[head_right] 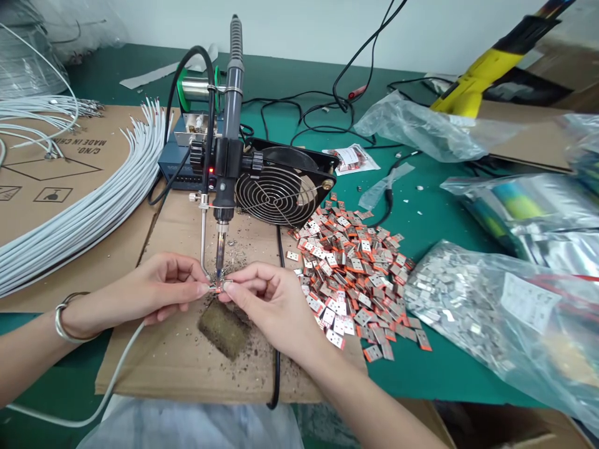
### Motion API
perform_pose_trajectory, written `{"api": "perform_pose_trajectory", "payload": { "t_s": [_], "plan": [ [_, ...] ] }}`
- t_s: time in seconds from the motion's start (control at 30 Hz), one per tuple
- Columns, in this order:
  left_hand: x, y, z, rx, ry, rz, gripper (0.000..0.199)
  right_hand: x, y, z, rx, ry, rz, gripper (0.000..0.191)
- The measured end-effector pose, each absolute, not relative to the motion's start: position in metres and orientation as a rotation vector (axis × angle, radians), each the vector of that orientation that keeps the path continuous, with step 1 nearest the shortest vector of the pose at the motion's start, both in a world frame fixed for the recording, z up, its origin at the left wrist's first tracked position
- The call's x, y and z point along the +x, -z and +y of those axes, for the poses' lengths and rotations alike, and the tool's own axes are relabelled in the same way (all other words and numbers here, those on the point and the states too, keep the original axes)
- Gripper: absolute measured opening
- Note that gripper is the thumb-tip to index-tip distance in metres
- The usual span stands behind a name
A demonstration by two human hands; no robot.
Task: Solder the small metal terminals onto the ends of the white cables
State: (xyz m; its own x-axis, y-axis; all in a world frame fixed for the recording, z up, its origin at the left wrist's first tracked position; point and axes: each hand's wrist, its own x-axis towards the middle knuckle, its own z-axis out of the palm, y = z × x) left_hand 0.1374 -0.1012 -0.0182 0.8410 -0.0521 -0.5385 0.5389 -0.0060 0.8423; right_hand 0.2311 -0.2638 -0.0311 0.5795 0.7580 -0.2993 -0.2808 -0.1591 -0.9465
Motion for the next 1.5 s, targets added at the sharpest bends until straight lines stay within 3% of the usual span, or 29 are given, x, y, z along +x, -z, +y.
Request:
{"api": "perform_pose_trajectory", "payload": {
  "t_s": [1.5],
  "plan": [
    [0.14,0.007,-0.111,1.571,0.46,0.421,0.013,0.232,0.03,-0.265,-1.44,-0.967,-0.483,0.018]
  ]
}}
